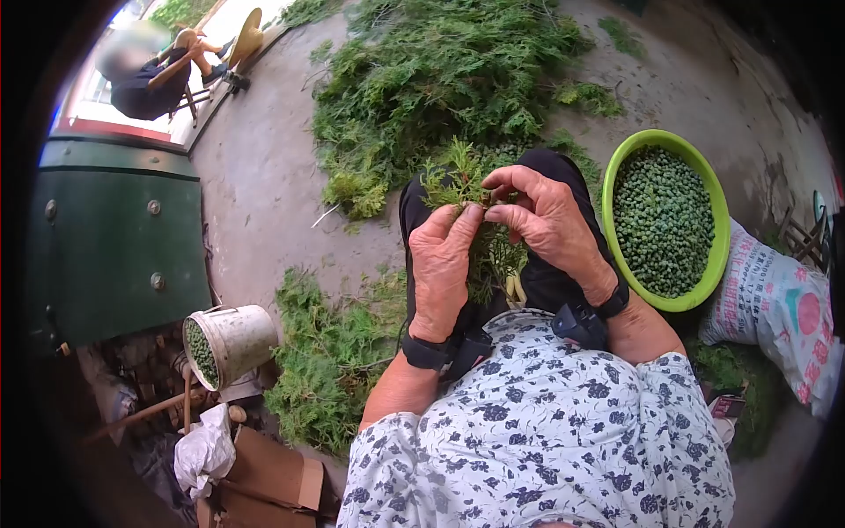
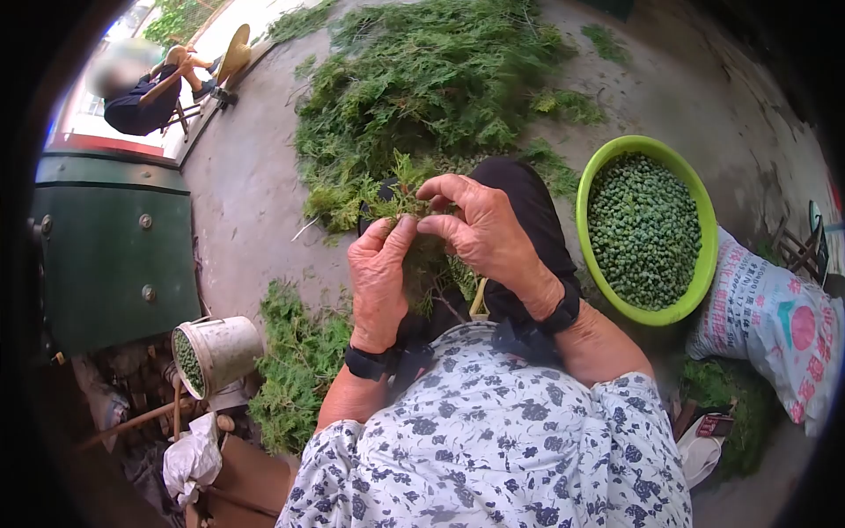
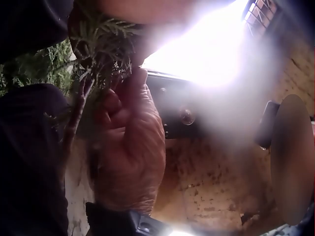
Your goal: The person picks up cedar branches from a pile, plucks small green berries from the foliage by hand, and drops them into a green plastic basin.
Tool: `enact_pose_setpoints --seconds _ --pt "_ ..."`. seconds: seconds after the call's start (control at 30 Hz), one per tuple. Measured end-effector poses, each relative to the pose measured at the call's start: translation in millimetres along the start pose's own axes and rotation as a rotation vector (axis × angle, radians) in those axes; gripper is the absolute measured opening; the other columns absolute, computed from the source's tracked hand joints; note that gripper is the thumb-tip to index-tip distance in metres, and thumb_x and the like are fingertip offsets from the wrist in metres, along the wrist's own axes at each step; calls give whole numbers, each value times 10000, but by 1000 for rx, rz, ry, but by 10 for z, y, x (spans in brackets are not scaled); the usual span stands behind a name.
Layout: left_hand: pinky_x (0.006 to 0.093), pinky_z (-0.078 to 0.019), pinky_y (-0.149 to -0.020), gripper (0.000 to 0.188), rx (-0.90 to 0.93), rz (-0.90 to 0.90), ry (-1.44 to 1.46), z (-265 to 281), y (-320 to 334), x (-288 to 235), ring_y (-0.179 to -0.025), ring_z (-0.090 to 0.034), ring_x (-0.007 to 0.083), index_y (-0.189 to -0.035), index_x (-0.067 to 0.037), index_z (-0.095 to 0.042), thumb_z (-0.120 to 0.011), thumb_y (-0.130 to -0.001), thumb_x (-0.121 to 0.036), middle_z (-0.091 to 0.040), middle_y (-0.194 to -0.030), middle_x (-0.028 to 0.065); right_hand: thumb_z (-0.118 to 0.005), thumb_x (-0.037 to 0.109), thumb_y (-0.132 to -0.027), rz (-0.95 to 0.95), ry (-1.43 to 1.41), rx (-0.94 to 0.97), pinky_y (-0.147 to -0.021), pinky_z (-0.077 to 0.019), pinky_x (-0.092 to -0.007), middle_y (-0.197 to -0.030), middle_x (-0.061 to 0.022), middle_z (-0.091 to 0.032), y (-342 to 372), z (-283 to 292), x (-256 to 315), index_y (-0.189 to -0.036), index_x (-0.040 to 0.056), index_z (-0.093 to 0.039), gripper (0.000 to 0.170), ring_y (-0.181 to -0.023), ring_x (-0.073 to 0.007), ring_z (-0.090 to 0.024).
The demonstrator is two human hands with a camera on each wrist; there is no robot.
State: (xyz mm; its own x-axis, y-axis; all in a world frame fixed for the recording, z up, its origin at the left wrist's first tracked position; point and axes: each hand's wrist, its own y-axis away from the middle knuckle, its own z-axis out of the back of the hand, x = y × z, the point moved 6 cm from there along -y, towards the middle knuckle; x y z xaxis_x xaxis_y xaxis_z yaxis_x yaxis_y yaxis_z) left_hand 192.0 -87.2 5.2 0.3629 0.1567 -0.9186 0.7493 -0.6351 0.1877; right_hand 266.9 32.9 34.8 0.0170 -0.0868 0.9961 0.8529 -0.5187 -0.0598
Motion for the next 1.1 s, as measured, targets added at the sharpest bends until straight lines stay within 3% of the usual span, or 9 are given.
enact_pose_setpoints --seconds 0.27,0.33,0.53,0.63,0.83,0.9,0.93,1.0,1.1 --pt "183 -416 -631 126 47 0 -178 -21 7 -12 -723 -505 32 -945 33 -635 -607 -872 -65 -611 -814 -11 -657 54 -801 -164 -208 149 -528 -434 -204 -760 -11 -582 -18 -31 -115 -902 -4 -581 139 -619 -49 -525" --pt "184 -414 -626 110 58 7 -185 -9 2 33 -715 -499 32 -934 28 -634 -606 -869 -56 -599 -800 -16 -646 56 -814 -180 -206 149 -503 -429 -195 -759 -7 -582 -11 -13 -111 -874 6 -576 105 -594 -52 -531" --pt "188 -410 -636 80 74 4 -74 -96 -2 43 -719 -494 37 -917 18 -633 -608 -853 -24 -585 -795 -19 -610 102 -874 -333 -718 60 -434 -399 -182 -698 16 -554 37 -33 -338 -897 54 -539 88 -532 -57 -529" --pt "188 -409 -645 80 88 29 -54 -139 -12 60 -729 -499 41 -918 16 -634 -610 -845 -10 -590 -806 -13 -602 83 -876 -341 -764 19 -431 -407 -187 -699 0 -538 73 18 -310 -897 26 -536 90 -538 -71 -536" --pt "206 -423 -678 89 85 58 -28 -188 -27 106 -741 -518 57 -929 15 -632 -610 -848 -13 -603 -825 -2 -590 82 -883 -306 -750 -151 -424 -390 -199 -691 -6 -526 155 73 -286 -910 26 -530 87 -531 -74 -517" --pt "211 -433 -705 98 52 39 6 -153 -13 82 -757 -535 66 -943 9 -631 -609 -852 -21 -616 -840 6 -584 86 -886 -244 -629 -318 -441 -396 -207 -679 -17 -521 103 376 -388 -916 19 -532 90 -528 -81 -505" --pt "214 -438 -720 104 32 36 63 -106 -2 52 -767 -545 71 -952 5 -630 -608 -855 -26 -623 -849 11 -583 89 -886 -122 -691 -453 -464 -407 -212 -672 -25 -525 38 595 -452 -915 16 -537 91 -541 -87 -505" --pt "213 -450 -761 151 -8 -7 127 22 -15 5 -832 -570 84 -1014 -7 -617 -600 -867 -40 -641 -921 31 -579 76 -882 -35 -457 -569 -506 -431 -208 -729 -41 -568 45 1008 -516 -928 6 -553 88 -576 -90 -529" --pt "220 -480 -711 195 -117 -51 191 132 -60 -107 -800 -574 87 -1067 -50 -606 -596 -873 -58 -633 -926 20 -564 58 -880 -45 -91 -765 -553 -463 -208 -756 -47 -590 177 1503 -550 -943 4 -572 84 -621 -98 -576"
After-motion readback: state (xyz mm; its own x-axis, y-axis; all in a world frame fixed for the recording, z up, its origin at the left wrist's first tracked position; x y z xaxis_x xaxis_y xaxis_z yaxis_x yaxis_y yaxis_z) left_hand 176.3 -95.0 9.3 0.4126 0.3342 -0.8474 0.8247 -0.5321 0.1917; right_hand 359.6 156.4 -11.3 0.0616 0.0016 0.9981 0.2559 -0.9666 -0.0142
